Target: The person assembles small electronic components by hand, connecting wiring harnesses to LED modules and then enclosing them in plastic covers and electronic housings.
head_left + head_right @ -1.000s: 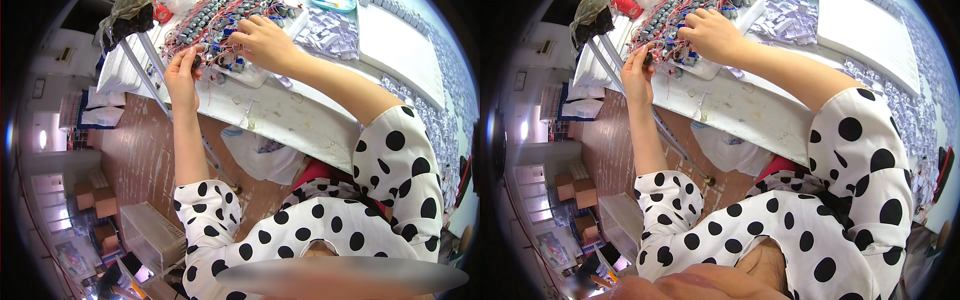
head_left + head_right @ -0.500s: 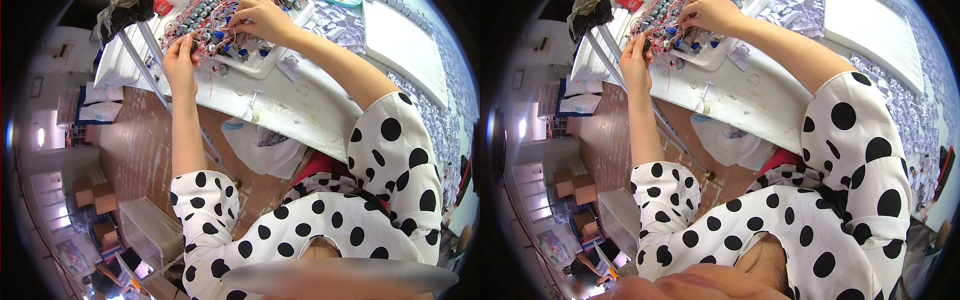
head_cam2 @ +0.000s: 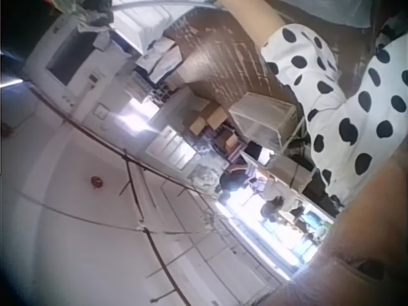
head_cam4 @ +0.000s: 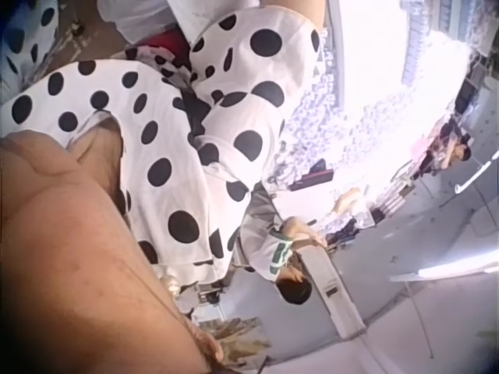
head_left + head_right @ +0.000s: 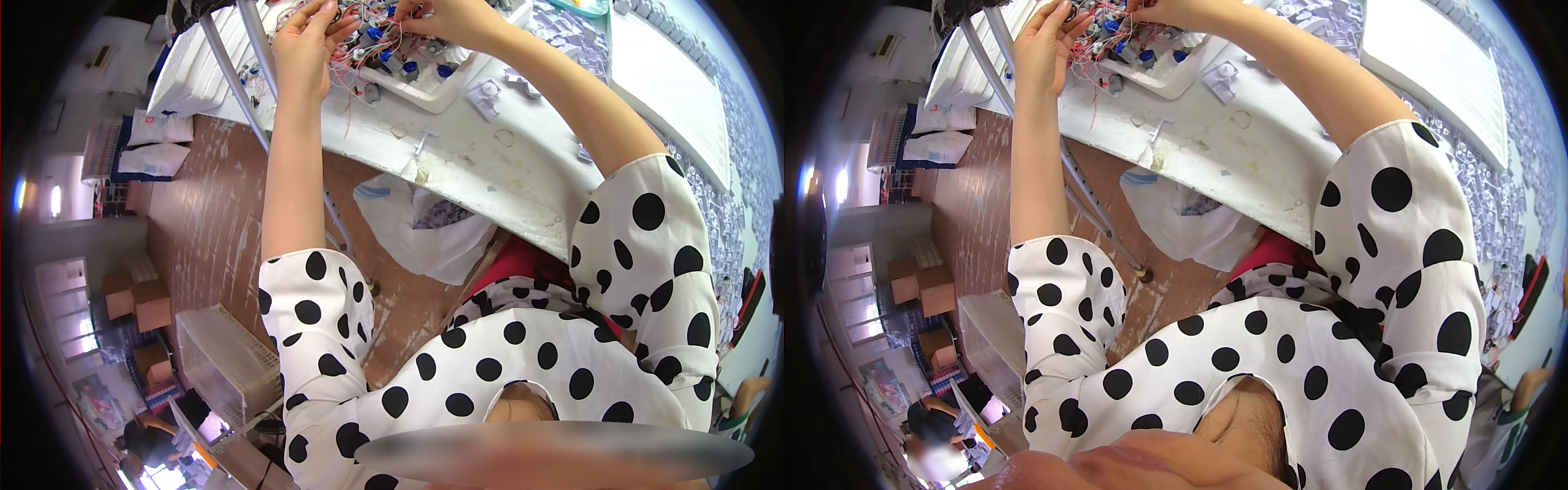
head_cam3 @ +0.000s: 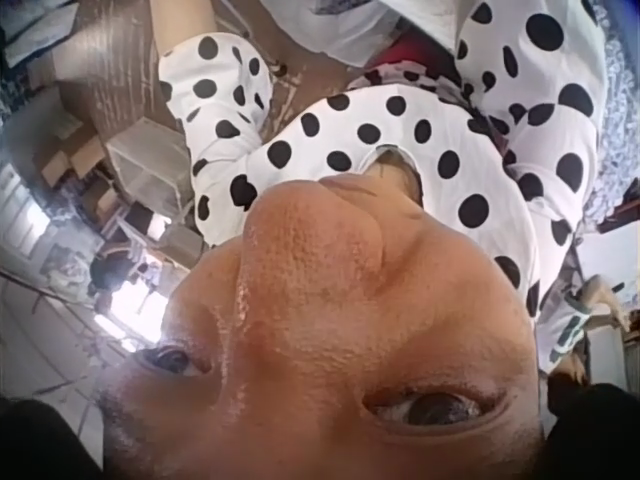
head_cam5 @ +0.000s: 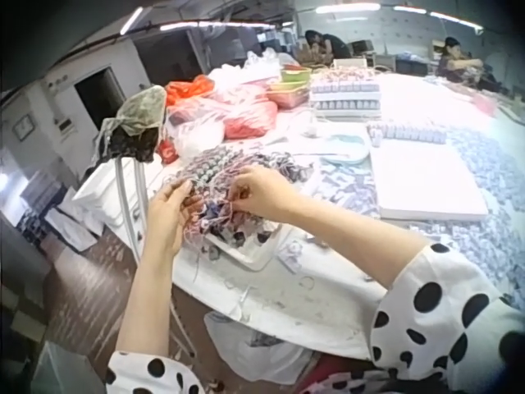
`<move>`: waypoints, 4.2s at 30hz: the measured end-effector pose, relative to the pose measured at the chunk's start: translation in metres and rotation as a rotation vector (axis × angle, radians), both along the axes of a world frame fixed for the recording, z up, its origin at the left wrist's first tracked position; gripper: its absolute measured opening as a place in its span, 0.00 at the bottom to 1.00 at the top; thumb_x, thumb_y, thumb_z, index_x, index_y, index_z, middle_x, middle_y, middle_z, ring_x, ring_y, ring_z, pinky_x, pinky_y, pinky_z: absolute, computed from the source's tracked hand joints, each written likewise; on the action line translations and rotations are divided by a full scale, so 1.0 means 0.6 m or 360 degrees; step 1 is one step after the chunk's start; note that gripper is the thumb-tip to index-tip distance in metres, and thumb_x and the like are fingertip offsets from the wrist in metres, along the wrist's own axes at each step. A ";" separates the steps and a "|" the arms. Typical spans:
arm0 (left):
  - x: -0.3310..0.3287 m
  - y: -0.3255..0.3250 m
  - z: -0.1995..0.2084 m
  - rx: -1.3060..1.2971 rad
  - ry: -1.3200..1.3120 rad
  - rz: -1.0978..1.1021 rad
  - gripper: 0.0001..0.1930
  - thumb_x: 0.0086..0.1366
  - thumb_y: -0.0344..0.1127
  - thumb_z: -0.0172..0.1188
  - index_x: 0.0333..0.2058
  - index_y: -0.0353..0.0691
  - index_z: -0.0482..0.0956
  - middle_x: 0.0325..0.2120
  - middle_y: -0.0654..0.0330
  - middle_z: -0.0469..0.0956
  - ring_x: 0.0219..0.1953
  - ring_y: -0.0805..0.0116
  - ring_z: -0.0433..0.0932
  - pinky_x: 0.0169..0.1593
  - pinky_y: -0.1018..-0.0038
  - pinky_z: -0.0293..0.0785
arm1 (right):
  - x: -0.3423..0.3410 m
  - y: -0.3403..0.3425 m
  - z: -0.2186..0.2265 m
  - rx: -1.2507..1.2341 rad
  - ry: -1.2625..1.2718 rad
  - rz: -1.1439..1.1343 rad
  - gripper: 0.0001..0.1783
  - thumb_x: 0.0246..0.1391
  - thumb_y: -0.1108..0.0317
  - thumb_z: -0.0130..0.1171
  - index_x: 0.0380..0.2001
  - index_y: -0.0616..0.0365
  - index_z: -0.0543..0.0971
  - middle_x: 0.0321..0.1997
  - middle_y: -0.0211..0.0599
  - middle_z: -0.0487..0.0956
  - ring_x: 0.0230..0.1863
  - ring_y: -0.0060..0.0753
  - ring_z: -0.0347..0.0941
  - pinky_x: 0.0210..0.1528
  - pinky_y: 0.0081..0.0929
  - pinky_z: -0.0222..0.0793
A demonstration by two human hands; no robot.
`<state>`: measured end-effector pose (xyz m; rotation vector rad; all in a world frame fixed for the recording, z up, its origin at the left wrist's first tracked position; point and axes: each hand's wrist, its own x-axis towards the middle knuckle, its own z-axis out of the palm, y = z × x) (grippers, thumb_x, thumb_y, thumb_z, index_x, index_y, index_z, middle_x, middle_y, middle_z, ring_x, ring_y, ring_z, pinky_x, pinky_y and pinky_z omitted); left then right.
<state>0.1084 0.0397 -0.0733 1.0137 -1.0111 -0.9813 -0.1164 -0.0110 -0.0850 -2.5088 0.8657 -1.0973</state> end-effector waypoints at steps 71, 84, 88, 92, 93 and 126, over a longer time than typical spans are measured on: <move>-0.046 0.042 0.004 -0.0191 -0.0419 0.0476 0.07 0.68 0.24 0.61 0.44 0.32 0.82 0.28 0.59 0.83 0.26 0.73 0.82 0.27 0.78 0.77 | -0.035 -0.001 0.014 0.1283 -0.0073 -0.0404 0.10 0.52 0.67 0.66 0.33 0.60 0.89 0.27 0.32 0.84 0.24 0.21 0.74 0.28 0.20 0.70; -0.058 0.029 -0.010 -0.0565 -0.0710 0.0490 0.11 0.68 0.24 0.61 0.48 0.32 0.81 0.35 0.59 0.84 0.37 0.75 0.82 0.42 0.80 0.77 | -0.036 -0.011 0.016 0.1393 0.0301 -0.0388 0.17 0.56 0.59 0.69 0.49 0.45 0.87 0.31 0.19 0.82 0.27 0.12 0.60 0.35 0.18 0.65; -0.078 0.033 0.003 -0.0475 -0.0489 0.0222 0.11 0.68 0.25 0.63 0.48 0.31 0.81 0.36 0.60 0.83 0.38 0.76 0.81 0.43 0.80 0.76 | -0.057 -0.030 -0.002 0.1307 0.0247 -0.0193 0.15 0.55 0.56 0.72 0.44 0.48 0.88 0.28 0.20 0.79 0.25 0.12 0.62 0.32 0.16 0.64; -0.095 0.053 0.005 -0.0433 -0.0644 0.0068 0.14 0.67 0.26 0.64 0.51 0.36 0.79 0.37 0.61 0.83 0.38 0.76 0.82 0.42 0.80 0.77 | -0.055 -0.013 -0.019 0.1268 -0.0004 -0.0125 0.12 0.58 0.59 0.70 0.41 0.52 0.88 0.26 0.20 0.78 0.25 0.12 0.66 0.31 0.14 0.63; -0.103 0.074 0.021 -0.0220 -0.0747 -0.0032 0.16 0.67 0.26 0.64 0.53 0.37 0.78 0.37 0.60 0.83 0.38 0.75 0.82 0.42 0.81 0.77 | -0.056 -0.009 -0.018 0.1267 -0.0006 -0.0132 0.12 0.58 0.59 0.70 0.41 0.52 0.88 0.26 0.20 0.78 0.25 0.12 0.66 0.31 0.14 0.63; -0.098 0.035 -0.035 -0.0281 -0.1204 -0.0160 0.16 0.71 0.24 0.56 0.57 0.38 0.78 0.44 0.54 0.86 0.46 0.75 0.83 0.48 0.80 0.79 | -0.044 0.024 -0.034 0.1061 -0.0279 -0.0142 0.18 0.63 0.67 0.61 0.55 0.56 0.82 0.36 0.33 0.85 0.30 0.21 0.81 0.37 0.21 0.83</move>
